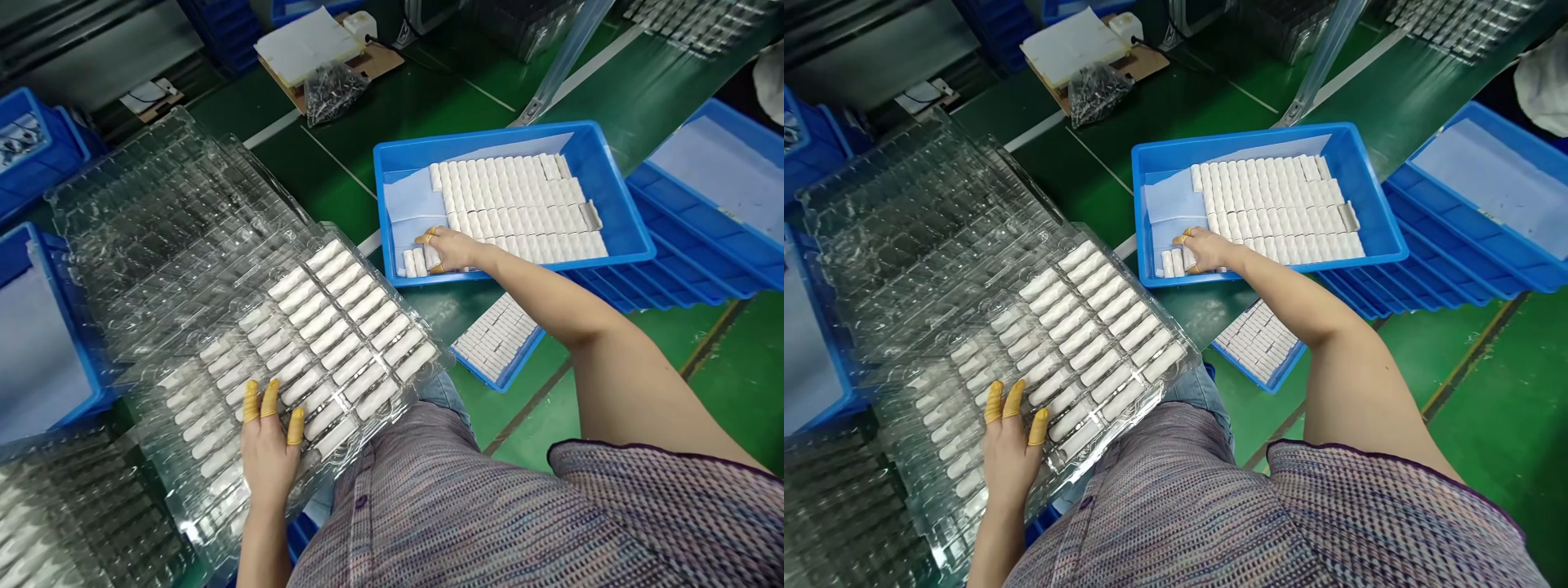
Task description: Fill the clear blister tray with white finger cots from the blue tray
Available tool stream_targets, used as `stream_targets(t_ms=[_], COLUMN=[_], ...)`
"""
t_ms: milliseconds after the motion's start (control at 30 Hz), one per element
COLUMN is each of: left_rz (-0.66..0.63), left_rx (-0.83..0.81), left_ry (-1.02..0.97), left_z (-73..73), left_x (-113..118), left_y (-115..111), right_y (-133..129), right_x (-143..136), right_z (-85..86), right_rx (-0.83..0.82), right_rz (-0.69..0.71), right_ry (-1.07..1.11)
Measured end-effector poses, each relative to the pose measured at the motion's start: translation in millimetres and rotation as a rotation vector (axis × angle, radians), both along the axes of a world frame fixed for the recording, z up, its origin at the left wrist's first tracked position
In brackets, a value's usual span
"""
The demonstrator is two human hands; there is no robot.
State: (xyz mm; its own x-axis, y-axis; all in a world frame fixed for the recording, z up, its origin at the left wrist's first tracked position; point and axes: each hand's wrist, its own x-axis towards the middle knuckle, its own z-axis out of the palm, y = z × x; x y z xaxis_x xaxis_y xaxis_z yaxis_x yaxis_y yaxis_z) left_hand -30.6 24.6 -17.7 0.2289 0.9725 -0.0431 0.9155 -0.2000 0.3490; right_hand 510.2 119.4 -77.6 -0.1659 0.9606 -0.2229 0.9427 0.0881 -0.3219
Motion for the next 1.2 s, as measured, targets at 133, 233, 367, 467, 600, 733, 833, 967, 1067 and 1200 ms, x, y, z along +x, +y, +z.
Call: stream_targets(t_ms=[133, 233, 367, 467, 600, 733, 833, 967, 1067, 1200], left_rz=[-0.019, -0.018, -0.011, -0.001, 0.011, 0.007, 0.003, 0.003, 0.010, 0.003], left_rx=[-0.016, -0.021, -0.028, -0.006, -0.014, -0.017, 0.000, -0.009, 0.006, 0.007], left_ry=[0.009, 0.005, 0.000, -0.001, -0.001, -0.003, -0.005, -0.006, -0.024, -0.025], left_z=[-3.0, -5.1, -4.1, -1.1, 0.7, 0.2, -0.1, -1.2, -2.4, -2.6], left_x=[-4.8, -7.6, -5.1, -0.5, 1.9, 1.5, 1.6, 1.3, 1.0, 1.1], left_y=[1.5, 2.5, 0.8, -1.3, -1.3, 0.2, 0.7, 0.8, 0.2, 0.1], right_y=[2.8, 8.0, 14.3, 14.8, 12.0, 13.1, 16.3, 19.9, 22.0, 23.1], right_x=[-7.3, -15.5, -19.4, -19.9, -23.0, -23.1, -25.8, -36.7, -43.1, -48.2], right_z=[3.6, 0.4, -1.1, 2.8, 6.3, 3.4, 0.1, 0.1, 4.3, 10.5], right_rx=[0.040, 0.042, 0.034, 0.045, 0.007, 0.059, 0.128, 0.090, 0.043, -0.007], right_rz=[0.078, 0.151, 0.127, 0.066, 0.047, 0.021, 0.107, 0.192, 0.198, 0.159], right_ry=[0.122, 0.133, 0.078, 0.008, -0.047, 0.027, 0.137, 0.108, 0.020, -0.064])
